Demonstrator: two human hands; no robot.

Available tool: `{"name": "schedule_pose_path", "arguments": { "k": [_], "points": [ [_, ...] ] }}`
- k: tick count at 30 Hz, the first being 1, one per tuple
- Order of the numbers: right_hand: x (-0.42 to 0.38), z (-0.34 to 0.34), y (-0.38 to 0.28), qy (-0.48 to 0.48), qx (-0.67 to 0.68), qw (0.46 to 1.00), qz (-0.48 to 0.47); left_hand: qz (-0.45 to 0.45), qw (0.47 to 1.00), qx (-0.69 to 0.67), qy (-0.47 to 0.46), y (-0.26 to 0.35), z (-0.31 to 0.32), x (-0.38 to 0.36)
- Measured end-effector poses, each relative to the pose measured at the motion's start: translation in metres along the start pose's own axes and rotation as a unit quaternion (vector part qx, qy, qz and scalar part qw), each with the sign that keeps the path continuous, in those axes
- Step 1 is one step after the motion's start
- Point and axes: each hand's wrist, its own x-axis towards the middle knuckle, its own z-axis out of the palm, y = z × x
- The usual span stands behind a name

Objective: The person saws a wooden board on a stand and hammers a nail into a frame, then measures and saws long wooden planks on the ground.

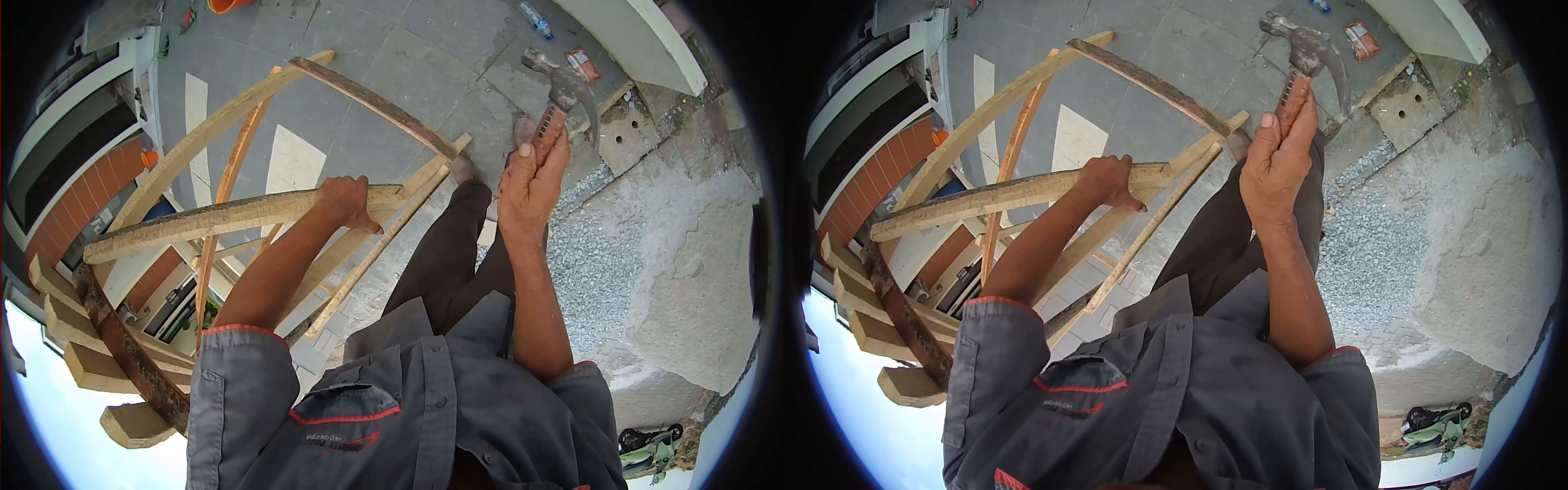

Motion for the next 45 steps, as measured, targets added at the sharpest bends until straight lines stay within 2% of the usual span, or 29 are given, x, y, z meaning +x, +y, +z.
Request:
{"name": "schedule_pose_path", "arguments": {
  "k": [3, 4, 5, 6, 8, 9, 10, 11, 12, 15, 16, 17, 18, 21, 22, 24, 25, 27, 28, 29, 32, 33, 34, 37, 39, 40, 41, 43, 45],
  "points": [
    [-0.042, 0.031, 0.045, 0.107, -0.104, 0.985, -0.085, -0.001, 1.0, 0.007, 0.005, -0.001, 0.001, -0.001],
    [-0.064, 0.042, 0.063, -0.149, -0.138, 0.976, 0.073, 0.004, 1.0, 0.01, 0.005, 0.002, 0.006, -0.003],
    [-0.073, 0.047, 0.075, -0.39, -0.16, 0.88, 0.219, 0.004, 1.0, 0.009, 0.007, 0.003, 0.008, -0.002],
    [-0.066, 0.042, 0.07, -0.384, -0.16, 0.883, 0.216, 0.001, 1.0, 0.01, 0.009, 0.001, -0.001, -0.003],
    [-0.051, 0.028, 0.07, -0.206, -0.066, 0.976, -0.016, -0.004, 1.0, 0.003, 0.021, -0.005, -0.008, 0.004],
    [-0.03, 0.014, 0.037, -0.16, -0.036, 0.986, 0.04, 0.004, 1.0, -0.002, 0.007, -0.001, 0.001, -0.002],
    [-0.009, 0.003, 0.003, -0.066, -0.044, 0.996, -0.044, -0.003, 1.0, -0.012, 0.002, 0.0, 0.003, 0.0],
    [0.007, -0.009, -0.017, -0.016, -0.019, 1.0, -0.009, -0.003, 1.0, -0.011, 0.008, 0.001, -0.001, 0.003],
    [0.004, -0.004, -0.013, -0.019, -0.018, 1.0, -0.013, 0.0, 1.0, -0.009, 0.005, 0.001, -0.001, 0.001],
    [-0.035, 0.029, 0.037, 0.16, 0.176, 0.971, -0.022, -0.004, 1.0, -0.01, 0.003, -0.004, -0.001, -0.003],
    [-0.065, 0.039, 0.073, -0.107, -0.006, 0.994, 0.031, 0.001, 1.0, -0.011, 0.0, -0.001, 0.0, -0.003],
    [-0.087, 0.045, 0.099, -0.36, -0.188, 0.91, 0.082, 0.004, 1.0, -0.009, 0.003, 0.003, 0.001, -0.003],
    [-0.087, 0.04, 0.094, -0.359, -0.188, 0.91, 0.083, 0.004, 1.0, -0.011, -0.001, 0.004, 0.006, -0.007],
    [-0.048, 0.028, 0.075, -0.137, -0.061, 0.988, -0.033, -0.003, 1.0, -0.016, 0.009, -0.004, -0.003, -0.001],
    [-0.024, 0.009, 0.027, -0.094, -0.024, 0.995, -0.005, 0.002, 1.0, -0.02, 0.006, 0.0, 0.002, -0.003],
    [0.002, -0.009, -0.027, 0.056, 0.091, 0.993, 0.043, 0.002, 1.0, -0.025, 0.003, 0.001, 0.001, -0.002],
    [-0.003, -0.001, -0.02, 0.052, 0.092, 0.994, 0.039, -0.003, 1.0, -0.03, 0.0, -0.002, 0.001, -0.003],
    [-0.031, 0.028, 0.023, 0.196, 0.225, 0.954, -0.019, 0.0, 1.0, -0.031, 0.006, -0.006, 0.004, -0.002],
    [-0.063, 0.044, 0.062, 0.013, 0.057, 0.998, -0.014, 0.01, 1.0, -0.029, 0.008, -0.004, 0.005, 0.0],
    [-0.093, 0.05, 0.09, -0.169, -0.117, 0.979, -0.002, 0.016, 0.999, -0.028, 0.009, 0.0, 0.008, -0.001],
    [-0.069, 0.041, 0.076, -0.291, -0.083, 0.947, 0.11, -0.004, 0.999, -0.037, 0.039, -0.009, -0.005, 0.002],
    [-0.052, 0.03, 0.056, -0.256, -0.087, 0.951, 0.149, -0.01, 0.999, -0.04, 0.03, -0.009, -0.003, 0.002],
    [-0.038, 0.026, 0.04, -0.123, -0.052, 0.991, 0.028, -0.009, 0.999, -0.044, 0.013, -0.003, 0.006, -0.002],
    [-0.007, 0.009, 0.024, -0.005, -0.002, 0.999, 0.042, -0.005, 0.999, -0.047, 0.015, -0.003, 0.003, -0.004],
    [-0.028, 0.028, 0.063, 0.132, 0.17, 0.97, 0.115, -0.016, 0.998, -0.054, 0.011, -0.009, 0.003, -0.004],
    [-0.086, 0.047, 0.108, -0.122, -0.101, 0.983, -0.088, -0.013, 0.998, -0.059, 0.004, -0.003, 0.004, -0.002],
    [-0.093, 0.055, 0.136, -0.404, -0.192, 0.881, 0.155, -0.009, 0.998, -0.06, 0.004, 0.002, 0.01, -0.001],
    [-0.071, 0.037, 0.094, -0.313, -0.133, 0.916, 0.212, -0.001, 0.997, -0.058, 0.042, -0.005, 0.011, 0.0],
    [-0.047, 0.025, 0.088, -0.178, -0.099, 0.974, 0.101, 0.0, 0.998, -0.059, 0.027, -0.003, 0.013, -0.007]
  ]
}}
